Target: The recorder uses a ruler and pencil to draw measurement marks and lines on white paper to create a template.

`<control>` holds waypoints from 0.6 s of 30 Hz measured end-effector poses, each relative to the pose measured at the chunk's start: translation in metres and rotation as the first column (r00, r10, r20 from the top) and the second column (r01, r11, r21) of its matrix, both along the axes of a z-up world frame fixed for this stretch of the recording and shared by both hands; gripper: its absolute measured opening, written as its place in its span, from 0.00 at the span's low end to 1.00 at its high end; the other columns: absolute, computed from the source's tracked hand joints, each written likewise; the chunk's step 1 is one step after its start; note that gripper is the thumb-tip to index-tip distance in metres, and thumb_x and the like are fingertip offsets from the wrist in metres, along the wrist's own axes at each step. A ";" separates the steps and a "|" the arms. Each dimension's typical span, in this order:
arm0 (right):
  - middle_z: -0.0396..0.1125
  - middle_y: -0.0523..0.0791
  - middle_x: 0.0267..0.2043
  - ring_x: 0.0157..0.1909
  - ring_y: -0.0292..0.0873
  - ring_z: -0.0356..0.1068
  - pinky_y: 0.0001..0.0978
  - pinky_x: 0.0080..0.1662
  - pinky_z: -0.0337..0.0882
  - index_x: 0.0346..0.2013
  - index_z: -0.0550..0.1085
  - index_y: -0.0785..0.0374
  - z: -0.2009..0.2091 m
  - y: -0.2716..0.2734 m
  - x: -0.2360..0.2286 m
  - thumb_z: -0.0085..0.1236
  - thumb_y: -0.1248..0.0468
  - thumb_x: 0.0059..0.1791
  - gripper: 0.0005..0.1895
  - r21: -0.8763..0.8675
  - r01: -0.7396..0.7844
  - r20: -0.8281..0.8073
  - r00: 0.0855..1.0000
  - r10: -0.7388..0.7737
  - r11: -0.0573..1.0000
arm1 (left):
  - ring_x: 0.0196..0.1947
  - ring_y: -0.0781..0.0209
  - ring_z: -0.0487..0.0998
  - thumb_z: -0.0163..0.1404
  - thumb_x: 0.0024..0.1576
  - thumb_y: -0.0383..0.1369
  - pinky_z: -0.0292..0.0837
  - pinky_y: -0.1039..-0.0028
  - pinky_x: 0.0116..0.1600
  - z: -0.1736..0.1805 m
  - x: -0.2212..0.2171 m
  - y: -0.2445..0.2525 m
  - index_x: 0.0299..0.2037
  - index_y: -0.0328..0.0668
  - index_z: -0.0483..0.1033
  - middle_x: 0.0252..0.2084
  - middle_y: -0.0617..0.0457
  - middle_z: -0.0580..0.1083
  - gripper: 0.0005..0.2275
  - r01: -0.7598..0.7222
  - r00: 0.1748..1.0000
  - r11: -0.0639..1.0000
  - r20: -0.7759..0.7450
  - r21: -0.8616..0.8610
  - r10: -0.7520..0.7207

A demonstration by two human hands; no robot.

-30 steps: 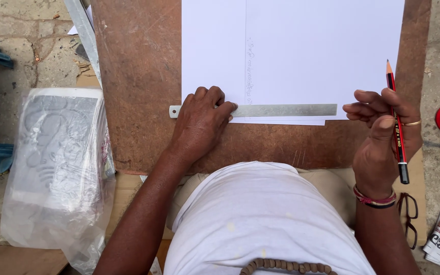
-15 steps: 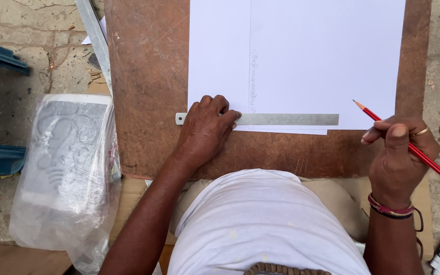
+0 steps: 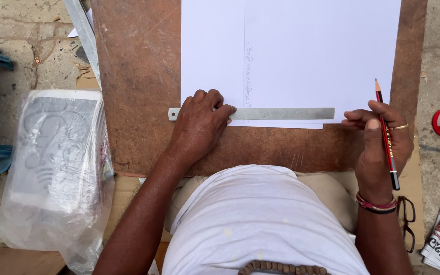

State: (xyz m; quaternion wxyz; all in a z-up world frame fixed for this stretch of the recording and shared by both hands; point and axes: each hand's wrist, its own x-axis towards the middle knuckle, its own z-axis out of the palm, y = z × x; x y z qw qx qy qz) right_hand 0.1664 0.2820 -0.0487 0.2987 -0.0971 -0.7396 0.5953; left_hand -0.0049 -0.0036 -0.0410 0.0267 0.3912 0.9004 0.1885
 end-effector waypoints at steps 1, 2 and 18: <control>0.73 0.50 0.46 0.49 0.42 0.76 0.34 0.55 0.78 0.60 0.69 0.67 0.002 0.002 0.000 0.52 0.55 0.66 0.17 -0.050 0.003 -0.020 1.000 -0.004 0.999 | 0.39 0.59 0.69 0.58 0.57 0.33 0.68 0.65 0.45 0.000 0.000 0.000 0.46 0.48 0.84 0.40 0.55 0.73 0.09 -0.006 1.000 1.000 -0.001 -0.002 0.006; 0.73 0.50 0.44 0.47 0.41 0.76 0.33 0.54 0.79 0.62 0.69 0.66 0.005 0.004 0.000 0.51 0.54 0.65 0.18 -0.101 0.005 -0.039 0.999 -0.009 0.995 | 0.39 0.60 0.69 0.58 0.57 0.33 0.68 0.65 0.45 0.000 0.000 0.001 0.46 0.48 0.84 0.40 0.55 0.73 0.09 -0.012 1.000 1.000 -0.002 -0.004 0.012; 0.73 0.51 0.47 0.48 0.42 0.75 0.35 0.55 0.79 0.51 0.71 0.69 0.009 -0.038 -0.058 0.52 0.64 0.62 0.09 -0.255 -0.262 0.046 0.958 0.282 0.931 | 0.40 0.59 0.70 0.58 0.57 0.33 0.68 0.65 0.45 0.000 0.001 0.001 0.47 0.48 0.84 0.41 0.54 0.73 0.09 -0.014 1.000 1.000 -0.007 0.010 0.014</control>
